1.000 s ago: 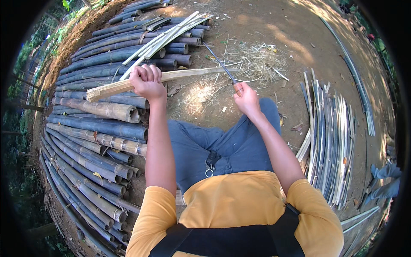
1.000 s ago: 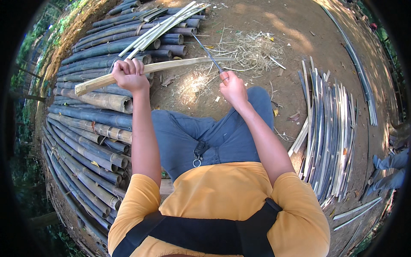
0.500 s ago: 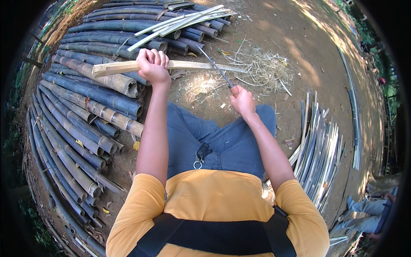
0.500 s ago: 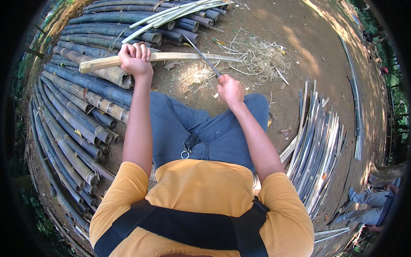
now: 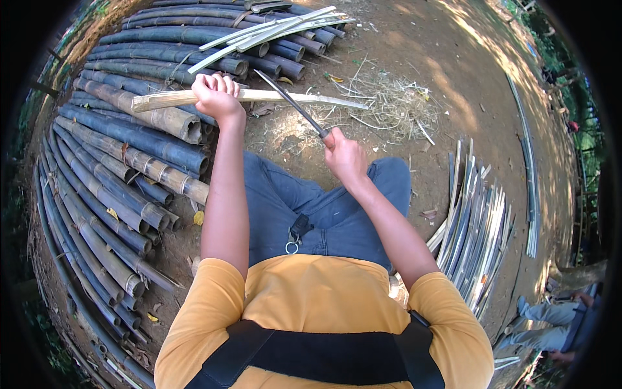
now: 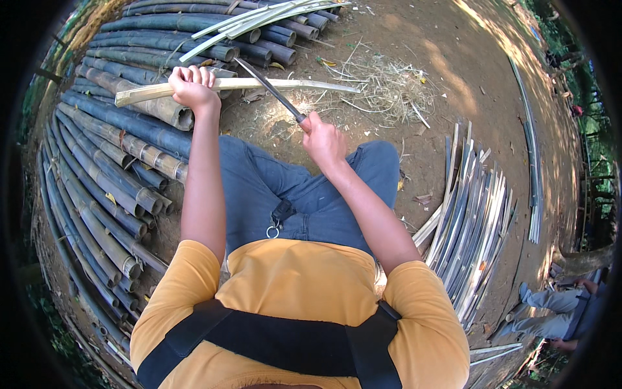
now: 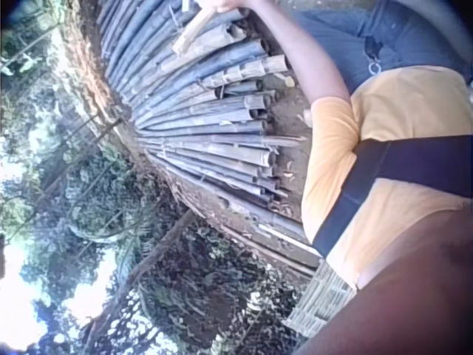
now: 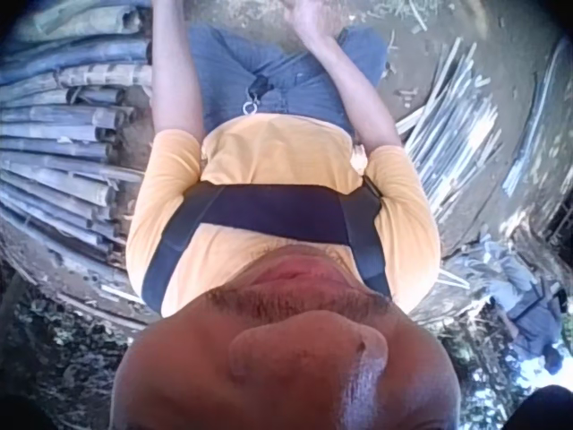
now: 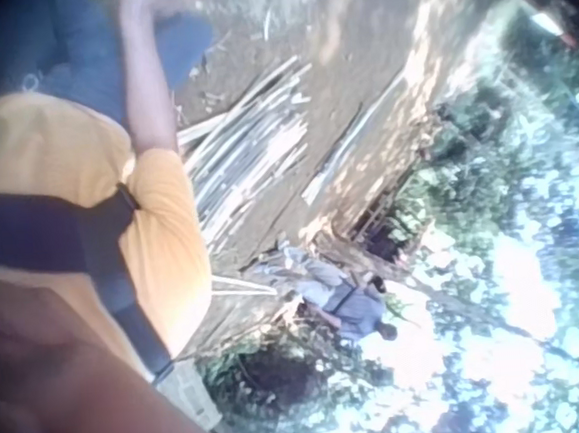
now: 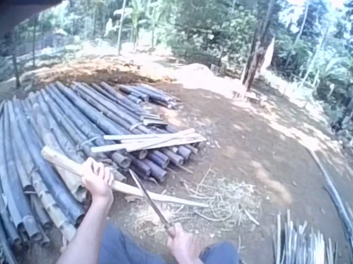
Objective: The person shaves a long strip of bamboo using a machete, repeatedly running the blade along the edge of the strip while sitting on the ground.
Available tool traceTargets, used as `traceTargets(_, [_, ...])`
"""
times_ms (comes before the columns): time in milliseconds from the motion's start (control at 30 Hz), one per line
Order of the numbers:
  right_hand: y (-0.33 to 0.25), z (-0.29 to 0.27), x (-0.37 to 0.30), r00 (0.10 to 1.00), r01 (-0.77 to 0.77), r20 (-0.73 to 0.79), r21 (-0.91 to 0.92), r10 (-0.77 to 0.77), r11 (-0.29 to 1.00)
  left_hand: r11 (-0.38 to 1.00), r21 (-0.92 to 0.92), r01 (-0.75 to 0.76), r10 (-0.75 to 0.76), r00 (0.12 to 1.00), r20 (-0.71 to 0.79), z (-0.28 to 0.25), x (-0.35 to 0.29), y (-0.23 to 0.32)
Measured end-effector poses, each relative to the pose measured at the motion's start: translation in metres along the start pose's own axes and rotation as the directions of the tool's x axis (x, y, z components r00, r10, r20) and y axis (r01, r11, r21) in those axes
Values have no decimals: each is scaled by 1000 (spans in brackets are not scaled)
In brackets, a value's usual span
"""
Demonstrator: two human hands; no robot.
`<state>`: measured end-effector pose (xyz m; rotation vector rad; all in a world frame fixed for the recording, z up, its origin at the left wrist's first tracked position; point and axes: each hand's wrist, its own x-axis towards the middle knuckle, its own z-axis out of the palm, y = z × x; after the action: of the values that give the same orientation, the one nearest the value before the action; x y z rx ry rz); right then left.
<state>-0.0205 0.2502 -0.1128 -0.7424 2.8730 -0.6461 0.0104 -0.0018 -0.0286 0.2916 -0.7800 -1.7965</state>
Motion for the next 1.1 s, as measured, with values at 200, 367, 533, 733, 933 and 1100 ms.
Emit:
traceTargets(200, [27, 35, 16, 994, -83, -67, 21, 84, 996, 1000, 11, -6, 7, 996, -85, -6, 2, -2])
traceTargets(367, [4, 33, 1, 989, 129, -77, 61, -124, 990, 1000, -17, 6, -8, 992, -123, -17, 2, -2])
traceTargets(533, [62, 57, 42, 976, -176, -140, -71, 165, 982, 1000, -21, 7, -10, 991, -133, -19, -8, -5])
traceTargets(733, [41, 33, -1, 1000, 8, 24, 12, -8, 1000, 1000, -7, -17, 16, 996, -93, -15, -10, -1])
traceTargets(933, [49, 46, 6, 988, -152, -14, 128, 155, 980, 999, 39, -27, 31, 994, -107, -10, -12, -1])
traceTargets(1100, [66, 49, 8, 990, -142, -18, 21, 142, 990, 999, 41, -15, 18, 997, -75, -5, -17, -2])
